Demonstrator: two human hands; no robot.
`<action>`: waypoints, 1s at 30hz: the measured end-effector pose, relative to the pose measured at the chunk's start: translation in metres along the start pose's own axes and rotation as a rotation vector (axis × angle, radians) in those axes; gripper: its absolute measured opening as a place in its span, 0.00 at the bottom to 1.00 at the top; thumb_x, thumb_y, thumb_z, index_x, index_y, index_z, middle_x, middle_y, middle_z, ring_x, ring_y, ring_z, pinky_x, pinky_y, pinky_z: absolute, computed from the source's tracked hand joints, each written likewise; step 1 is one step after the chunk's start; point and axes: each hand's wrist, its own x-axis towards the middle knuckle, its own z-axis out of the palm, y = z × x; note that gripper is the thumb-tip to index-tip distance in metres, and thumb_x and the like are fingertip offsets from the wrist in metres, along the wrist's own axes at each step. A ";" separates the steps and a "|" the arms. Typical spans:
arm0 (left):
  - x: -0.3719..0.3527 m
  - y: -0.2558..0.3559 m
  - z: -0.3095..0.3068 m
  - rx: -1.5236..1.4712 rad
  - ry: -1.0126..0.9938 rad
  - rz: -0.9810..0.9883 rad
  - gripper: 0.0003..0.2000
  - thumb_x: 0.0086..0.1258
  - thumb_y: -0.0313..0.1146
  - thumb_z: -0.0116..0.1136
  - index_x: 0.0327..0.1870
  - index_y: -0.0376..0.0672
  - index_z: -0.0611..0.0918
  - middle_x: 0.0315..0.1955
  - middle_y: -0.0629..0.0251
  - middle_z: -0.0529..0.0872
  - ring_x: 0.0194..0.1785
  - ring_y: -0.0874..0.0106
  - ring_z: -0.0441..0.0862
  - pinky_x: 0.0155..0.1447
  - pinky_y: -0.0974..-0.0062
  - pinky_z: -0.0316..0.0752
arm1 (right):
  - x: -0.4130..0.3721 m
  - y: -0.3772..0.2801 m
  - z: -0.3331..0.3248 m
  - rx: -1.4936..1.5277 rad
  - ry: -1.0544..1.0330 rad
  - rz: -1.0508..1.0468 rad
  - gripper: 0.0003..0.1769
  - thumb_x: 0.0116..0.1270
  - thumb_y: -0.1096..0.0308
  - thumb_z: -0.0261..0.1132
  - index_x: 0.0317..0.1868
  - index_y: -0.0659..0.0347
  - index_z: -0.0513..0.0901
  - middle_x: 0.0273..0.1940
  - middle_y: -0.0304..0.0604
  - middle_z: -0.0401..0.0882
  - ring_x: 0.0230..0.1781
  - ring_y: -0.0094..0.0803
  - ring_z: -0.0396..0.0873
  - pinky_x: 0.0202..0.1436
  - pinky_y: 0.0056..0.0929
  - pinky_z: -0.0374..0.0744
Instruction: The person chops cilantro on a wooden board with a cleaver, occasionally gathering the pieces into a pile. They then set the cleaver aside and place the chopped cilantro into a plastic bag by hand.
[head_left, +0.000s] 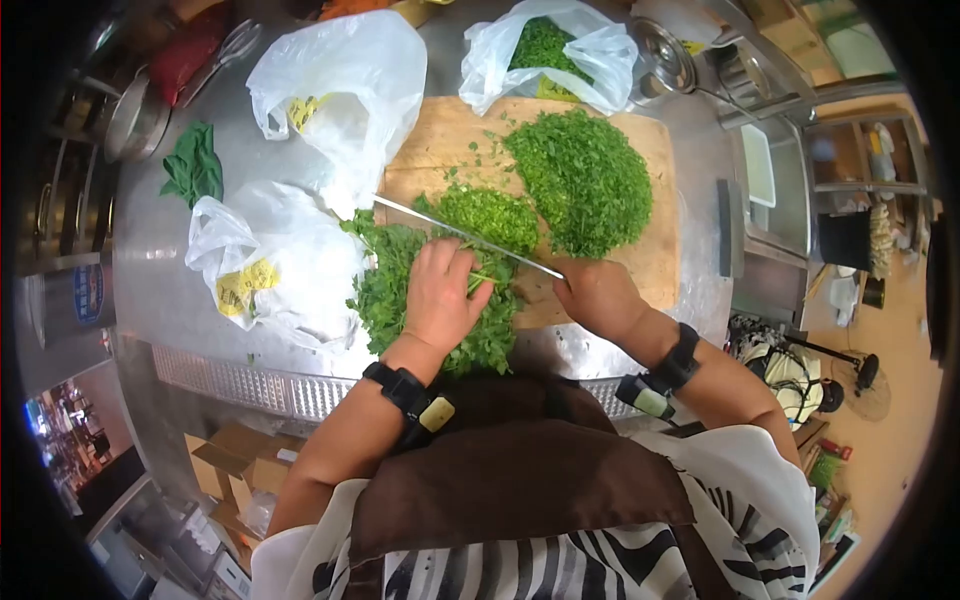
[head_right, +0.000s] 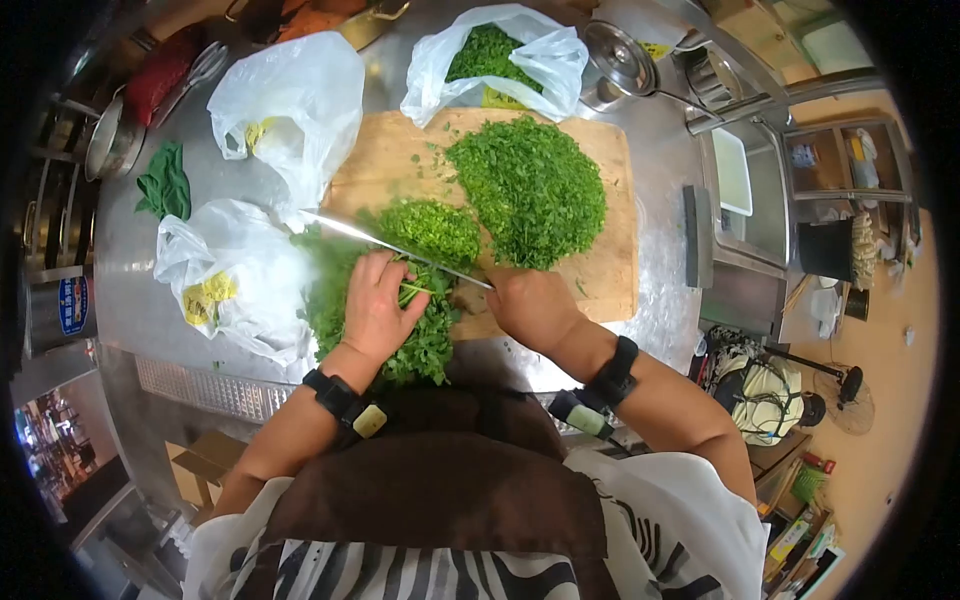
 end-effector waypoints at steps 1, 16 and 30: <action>0.004 -0.001 -0.001 0.002 0.014 0.010 0.16 0.51 0.27 0.72 0.38 0.39 0.78 0.46 0.52 0.77 0.51 0.50 0.73 0.55 0.57 0.71 | -0.003 -0.001 -0.011 -0.007 -0.018 0.000 0.07 0.67 0.66 0.61 0.38 0.60 0.81 0.29 0.55 0.83 0.30 0.55 0.82 0.35 0.50 0.80; 0.000 -0.005 0.002 -0.017 0.011 -0.003 0.16 0.51 0.29 0.73 0.38 0.40 0.78 0.44 0.53 0.76 0.53 0.51 0.74 0.57 0.56 0.72 | 0.007 0.000 0.001 -0.028 -0.010 -0.001 0.09 0.67 0.64 0.61 0.37 0.61 0.81 0.27 0.55 0.83 0.28 0.54 0.83 0.32 0.49 0.81; -0.004 -0.006 0.001 0.001 0.089 0.033 0.14 0.52 0.29 0.72 0.37 0.41 0.78 0.39 0.56 0.75 0.47 0.53 0.73 0.52 0.58 0.72 | -0.047 -0.033 -0.073 -0.085 -0.131 0.050 0.09 0.67 0.65 0.61 0.34 0.62 0.80 0.27 0.55 0.83 0.29 0.54 0.83 0.34 0.49 0.81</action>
